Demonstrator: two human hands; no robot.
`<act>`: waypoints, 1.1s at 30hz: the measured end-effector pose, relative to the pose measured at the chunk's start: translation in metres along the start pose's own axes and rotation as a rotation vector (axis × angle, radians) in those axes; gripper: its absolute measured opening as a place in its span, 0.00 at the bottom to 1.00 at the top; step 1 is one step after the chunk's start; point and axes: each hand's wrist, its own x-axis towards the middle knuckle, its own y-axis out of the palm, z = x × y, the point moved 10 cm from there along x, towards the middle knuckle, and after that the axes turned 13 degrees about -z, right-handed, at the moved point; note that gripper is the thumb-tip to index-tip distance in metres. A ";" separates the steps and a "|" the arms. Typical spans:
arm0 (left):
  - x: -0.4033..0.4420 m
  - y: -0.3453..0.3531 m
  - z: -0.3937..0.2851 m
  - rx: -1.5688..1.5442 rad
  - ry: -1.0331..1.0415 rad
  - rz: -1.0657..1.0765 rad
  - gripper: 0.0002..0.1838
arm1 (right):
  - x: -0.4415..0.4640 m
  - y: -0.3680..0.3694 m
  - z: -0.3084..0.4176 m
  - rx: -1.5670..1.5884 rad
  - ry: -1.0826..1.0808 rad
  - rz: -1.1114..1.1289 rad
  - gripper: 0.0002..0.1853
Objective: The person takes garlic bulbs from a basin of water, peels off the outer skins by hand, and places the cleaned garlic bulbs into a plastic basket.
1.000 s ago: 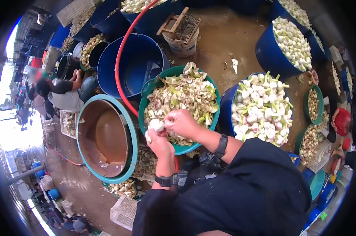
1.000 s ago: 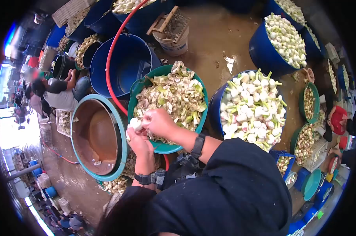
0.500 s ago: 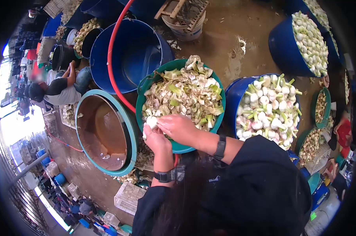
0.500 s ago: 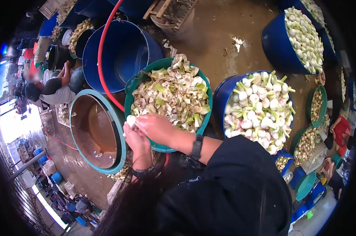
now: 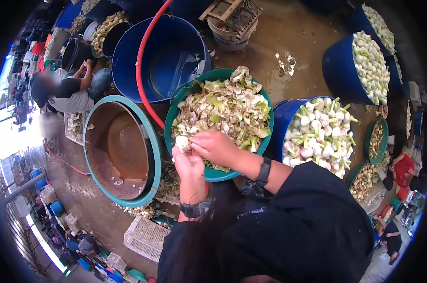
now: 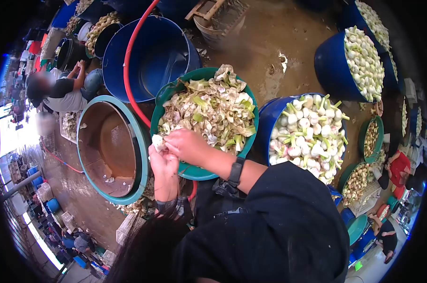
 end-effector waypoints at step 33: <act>0.448 0.140 -0.155 0.941 0.635 0.145 0.46 | -0.146 -0.023 -0.204 -0.347 0.649 0.327 0.19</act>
